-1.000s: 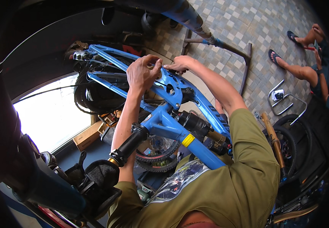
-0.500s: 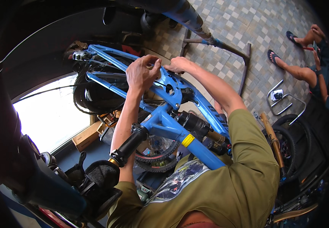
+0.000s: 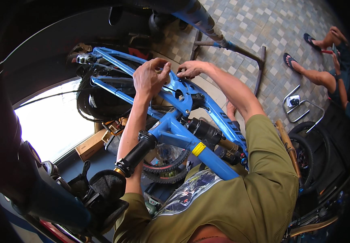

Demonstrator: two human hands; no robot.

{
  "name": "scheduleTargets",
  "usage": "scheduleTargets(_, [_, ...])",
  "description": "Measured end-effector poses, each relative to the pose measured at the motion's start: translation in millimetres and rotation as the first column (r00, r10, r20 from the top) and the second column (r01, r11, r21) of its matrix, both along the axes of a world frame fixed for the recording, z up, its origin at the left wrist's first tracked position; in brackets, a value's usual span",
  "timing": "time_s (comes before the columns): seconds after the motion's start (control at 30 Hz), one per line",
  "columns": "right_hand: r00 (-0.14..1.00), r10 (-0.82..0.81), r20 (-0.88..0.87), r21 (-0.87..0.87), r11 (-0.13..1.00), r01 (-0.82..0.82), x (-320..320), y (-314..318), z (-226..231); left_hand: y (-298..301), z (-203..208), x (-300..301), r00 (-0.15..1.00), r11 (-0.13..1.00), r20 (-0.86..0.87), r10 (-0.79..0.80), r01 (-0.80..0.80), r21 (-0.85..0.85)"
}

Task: The person assembles a bicycle by inserting a headset cup into the frame and tightening a bolt with a torque wrench.

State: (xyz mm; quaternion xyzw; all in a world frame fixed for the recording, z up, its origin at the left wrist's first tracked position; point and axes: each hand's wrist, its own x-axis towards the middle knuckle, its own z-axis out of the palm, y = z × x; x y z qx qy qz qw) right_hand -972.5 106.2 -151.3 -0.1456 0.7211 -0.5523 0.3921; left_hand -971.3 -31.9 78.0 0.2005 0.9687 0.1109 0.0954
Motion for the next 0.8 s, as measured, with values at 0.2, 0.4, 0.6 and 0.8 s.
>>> scheduleTargets(0.2, [0.969,-0.190,0.155,0.179,0.970,0.161,3.7,-11.9,17.3,3.5,0.2,1.6,1.000,1.000,-0.015,-0.018,0.017,-0.015])
scheduleTargets(0.4, [0.940,-0.327,0.098,0.412,0.873,0.261,7.0,-33.5,26.5,2.9,1.3,4.3,1.000,1.000,-0.007,-0.007,0.006,-0.006])
scheduleTargets(0.6, [0.997,-0.028,-0.069,0.509,0.859,0.059,15.9,10.2,119.4,-7.0,7.5,8.3,1.000,1.000,-0.003,0.011,-0.011,-0.026])
scheduleTargets(0.8, [0.804,0.509,-0.307,0.850,0.527,-0.010,77.0,79.6,326.6,-0.4,-2.7,10.9,0.999,0.999,0.011,-0.032,0.032,0.015])
